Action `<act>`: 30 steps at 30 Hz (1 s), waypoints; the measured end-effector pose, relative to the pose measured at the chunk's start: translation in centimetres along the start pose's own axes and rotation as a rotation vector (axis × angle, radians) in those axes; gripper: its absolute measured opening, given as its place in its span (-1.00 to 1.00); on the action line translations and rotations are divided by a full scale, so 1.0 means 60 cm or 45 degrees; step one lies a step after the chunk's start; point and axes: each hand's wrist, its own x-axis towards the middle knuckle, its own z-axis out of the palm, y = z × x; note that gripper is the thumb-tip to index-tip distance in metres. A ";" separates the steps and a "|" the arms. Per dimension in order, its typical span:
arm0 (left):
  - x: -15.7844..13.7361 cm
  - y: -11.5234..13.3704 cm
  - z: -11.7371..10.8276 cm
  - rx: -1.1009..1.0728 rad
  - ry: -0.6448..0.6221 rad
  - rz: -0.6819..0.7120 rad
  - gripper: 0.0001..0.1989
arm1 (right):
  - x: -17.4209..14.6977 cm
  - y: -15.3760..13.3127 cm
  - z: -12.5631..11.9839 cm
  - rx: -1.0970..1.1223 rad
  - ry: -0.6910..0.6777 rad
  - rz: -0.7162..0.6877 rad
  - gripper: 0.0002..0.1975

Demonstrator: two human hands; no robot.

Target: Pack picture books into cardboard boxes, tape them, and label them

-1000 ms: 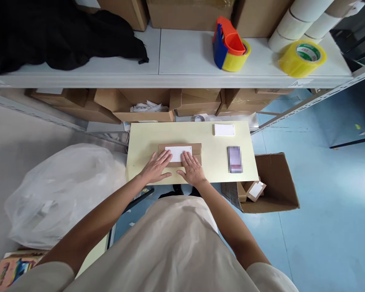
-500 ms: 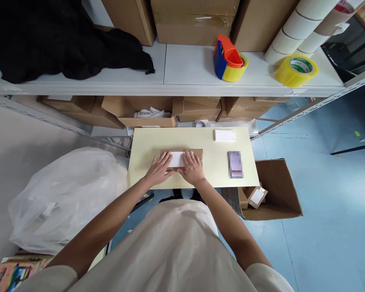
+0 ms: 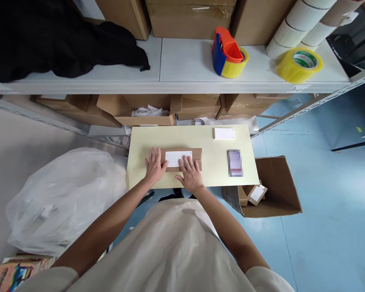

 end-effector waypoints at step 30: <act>-0.020 -0.077 0.034 -0.668 -0.378 0.018 -0.18 | -0.012 0.118 0.042 1.141 -0.017 0.438 -0.03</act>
